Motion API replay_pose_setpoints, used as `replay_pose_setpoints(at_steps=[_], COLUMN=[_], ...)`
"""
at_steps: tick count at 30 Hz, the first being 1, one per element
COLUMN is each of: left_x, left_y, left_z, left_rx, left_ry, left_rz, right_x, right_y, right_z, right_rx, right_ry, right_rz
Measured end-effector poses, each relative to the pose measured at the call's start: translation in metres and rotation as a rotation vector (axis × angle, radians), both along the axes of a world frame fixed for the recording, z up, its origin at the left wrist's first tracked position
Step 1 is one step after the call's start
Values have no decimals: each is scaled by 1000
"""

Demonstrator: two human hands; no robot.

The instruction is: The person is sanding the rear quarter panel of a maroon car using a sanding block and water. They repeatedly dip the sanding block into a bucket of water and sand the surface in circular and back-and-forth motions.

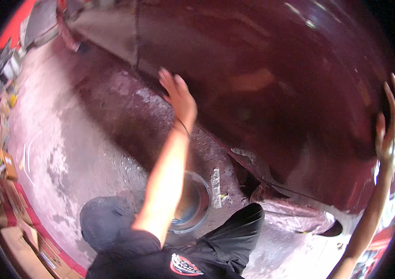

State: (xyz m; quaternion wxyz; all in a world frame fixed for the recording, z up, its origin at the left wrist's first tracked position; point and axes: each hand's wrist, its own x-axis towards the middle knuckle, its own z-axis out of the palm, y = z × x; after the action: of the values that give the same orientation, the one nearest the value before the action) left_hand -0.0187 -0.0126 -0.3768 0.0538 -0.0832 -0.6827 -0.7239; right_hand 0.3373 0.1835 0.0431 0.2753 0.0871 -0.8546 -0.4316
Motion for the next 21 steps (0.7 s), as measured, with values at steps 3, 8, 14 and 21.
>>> replay_pose_setpoints(at_steps=[3,8,14,21], left_x=[175,296,275,252], left_y=[38,9,-94,-158], left_z=[8,-16,-73,-174], left_rx=[-128,45,600,-523], left_ry=[191,131,-734,-208], left_rz=[-223,-850,-1170,-708], right_x=[4,16,-16,-33], right_y=[-31,-105,-227,-230], right_z=[-12,-227,-485,-560], right_rx=[-34,-939,-2321,-2517], right_ry=[195,230,551,320], right_rz=[17,113,77,-532])
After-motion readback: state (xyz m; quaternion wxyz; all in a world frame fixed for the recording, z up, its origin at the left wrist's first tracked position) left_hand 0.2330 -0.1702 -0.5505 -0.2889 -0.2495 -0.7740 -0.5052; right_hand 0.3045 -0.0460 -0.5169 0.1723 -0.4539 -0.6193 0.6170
